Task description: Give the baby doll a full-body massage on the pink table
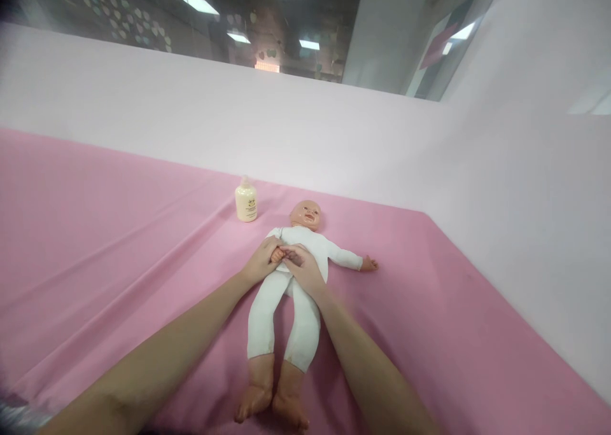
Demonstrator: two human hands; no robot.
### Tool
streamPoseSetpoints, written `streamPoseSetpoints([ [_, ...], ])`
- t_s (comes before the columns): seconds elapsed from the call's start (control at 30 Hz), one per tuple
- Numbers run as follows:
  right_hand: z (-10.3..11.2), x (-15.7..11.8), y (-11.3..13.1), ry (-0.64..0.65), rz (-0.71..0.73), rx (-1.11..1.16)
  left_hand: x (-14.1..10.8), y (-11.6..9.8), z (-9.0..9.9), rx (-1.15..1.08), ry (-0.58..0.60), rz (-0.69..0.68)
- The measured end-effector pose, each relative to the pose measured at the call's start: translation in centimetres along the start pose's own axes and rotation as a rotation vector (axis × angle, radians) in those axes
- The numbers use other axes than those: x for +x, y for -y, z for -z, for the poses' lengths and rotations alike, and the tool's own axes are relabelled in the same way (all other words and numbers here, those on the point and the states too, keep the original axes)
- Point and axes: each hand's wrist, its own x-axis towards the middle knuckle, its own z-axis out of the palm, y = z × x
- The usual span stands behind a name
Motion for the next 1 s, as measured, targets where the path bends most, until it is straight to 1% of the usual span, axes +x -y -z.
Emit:
streamPoseSetpoints([
  [0.17, 0.0, -0.1, 0.0, 0.007, -0.019, -0.001, 0.1, -0.4, 0.5, -0.029, 0.009, 0.008],
  [0.33, 0.0, -0.2, 0.5, 0.033, -0.005, -0.042, 0.3, -0.4, 1.0, -0.065, 0.058, 0.021],
  [0.47, 0.1, -0.2, 0.4, 0.053, 0.007, -0.039, 0.4, -0.4, 1.1, -0.033, 0.065, 0.036],
  [0.57, 0.3, -0.1, 0.1, 0.041, 0.023, -0.039, 0.3, -0.8, 1.0, 0.013, 0.035, 0.059],
  [0.73, 0.2, -0.1, 0.0, 0.034, -0.006, -0.003, -0.2, -1.1, 0.7, 0.087, -0.065, 0.063],
  [0.87, 0.2, -0.1, 0.1, 0.047, -0.029, 0.029, -0.2, -1.0, 0.7, 0.079, -0.078, 0.056],
  [0.93, 0.2, -0.1, 0.1, 0.044, -0.043, 0.017, -0.1, -0.9, 0.9, 0.063, -0.089, 0.053],
  [1.0, 0.3, -0.1, 0.2, 0.037, -0.04, -0.006, 0.0, -0.6, 1.4, 0.047, -0.127, 0.06],
])
